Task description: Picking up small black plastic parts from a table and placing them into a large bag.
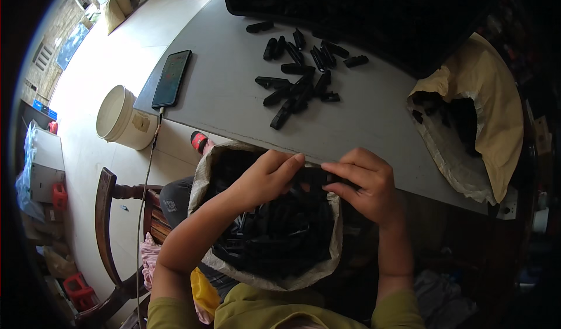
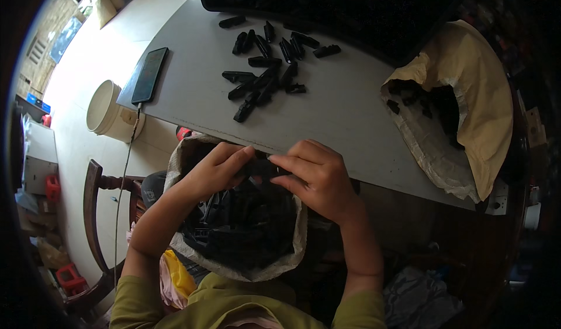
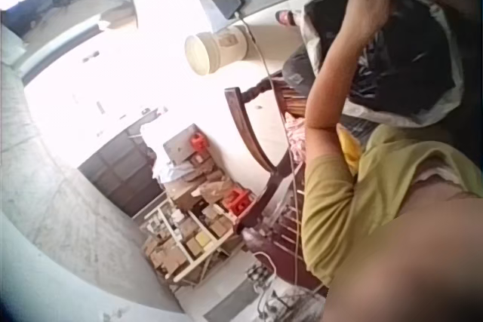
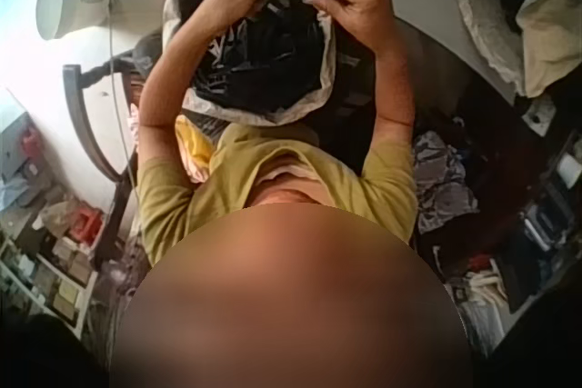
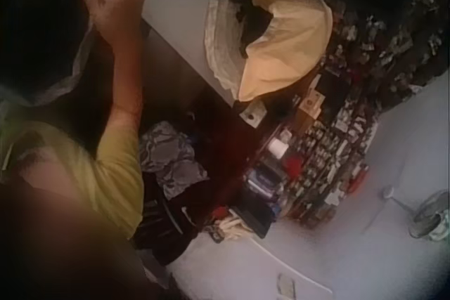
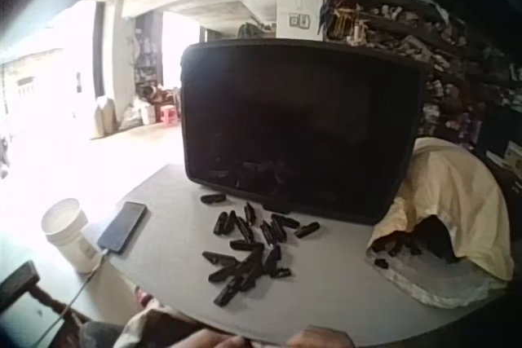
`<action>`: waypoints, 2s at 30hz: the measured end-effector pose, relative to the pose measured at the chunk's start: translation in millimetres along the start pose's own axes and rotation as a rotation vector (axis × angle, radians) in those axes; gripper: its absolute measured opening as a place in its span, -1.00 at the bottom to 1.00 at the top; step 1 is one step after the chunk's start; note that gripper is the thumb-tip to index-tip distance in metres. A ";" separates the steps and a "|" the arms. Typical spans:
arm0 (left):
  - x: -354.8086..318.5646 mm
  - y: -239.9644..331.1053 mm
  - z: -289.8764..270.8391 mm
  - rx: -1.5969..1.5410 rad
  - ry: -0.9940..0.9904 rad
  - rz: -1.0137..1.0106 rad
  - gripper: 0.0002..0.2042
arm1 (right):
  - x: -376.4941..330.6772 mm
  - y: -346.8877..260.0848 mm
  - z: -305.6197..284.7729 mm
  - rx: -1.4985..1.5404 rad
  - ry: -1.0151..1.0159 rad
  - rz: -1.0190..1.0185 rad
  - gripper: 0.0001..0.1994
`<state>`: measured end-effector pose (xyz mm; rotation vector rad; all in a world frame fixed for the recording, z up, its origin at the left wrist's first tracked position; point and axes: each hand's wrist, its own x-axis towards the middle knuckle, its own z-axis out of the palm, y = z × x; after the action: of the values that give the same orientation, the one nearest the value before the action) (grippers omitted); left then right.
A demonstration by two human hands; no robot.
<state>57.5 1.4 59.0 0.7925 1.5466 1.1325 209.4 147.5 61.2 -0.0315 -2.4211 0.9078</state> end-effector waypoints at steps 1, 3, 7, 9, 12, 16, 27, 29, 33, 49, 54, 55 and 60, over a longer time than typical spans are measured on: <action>-3.5 3.7 3.0 -0.016 0.039 -0.021 -0.53 | -0.7 -0.2 -1.9 0.010 -0.039 -0.014 -0.62; -4.5 2.6 2.6 -0.030 0.079 -0.043 -0.49 | -3.2 0.2 3.2 0.024 -0.031 -0.020 -0.62; -7.1 6.2 9.9 -0.054 0.065 -0.215 -0.46 | -4.8 -1.0 19.3 0.082 -0.036 -0.093 -0.60; -10.6 1.7 3.1 0.024 0.050 -0.304 -0.46 | -4.2 2.3 20.3 0.181 -0.090 -0.084 -0.62; -27.2 -3.3 -10.4 0.319 -0.247 -0.040 -0.40 | -0.4 18.8 16.3 0.286 -0.093 -0.031 -0.68; -28.5 -15.9 -28.2 0.433 -0.307 0.664 -0.60 | 25.6 72.5 23.6 -0.069 0.143 0.202 -0.76; 75.1 -31.5 -49.9 0.986 0.630 0.328 -0.72 | 39.3 114.5 40.2 -0.316 0.189 0.267 -0.65; 73.4 -35.0 -57.5 1.026 0.613 0.340 -0.72 | 27.6 104.3 26.5 0.045 0.275 0.440 -0.73; 53.9 -32.7 -67.4 0.568 0.416 0.266 -0.63 | 2.1 99.1 14.3 0.010 0.316 0.453 -0.84; 32.8 -7.3 -5.9 -0.374 0.271 0.128 -0.73 | 0.1 6.3 44.8 0.021 0.328 0.124 -0.69; 27.9 -10.3 -0.8 -0.477 0.277 0.129 -0.72 | -1.8 6.1 45.3 -0.064 0.306 0.096 -0.67; 27.4 -10.0 0.2 -0.476 0.278 0.130 -0.72 | -3.0 6.3 42.9 -0.089 0.294 0.102 -0.67; 21.5 -9.7 3.6 -0.377 0.277 0.207 -0.74 | -9.0 2.1 38.8 -0.114 0.251 0.156 -0.67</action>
<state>55.8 18.4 42.4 0.5635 1.4291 1.6855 197.2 123.9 31.4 -0.3600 -2.2549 0.7802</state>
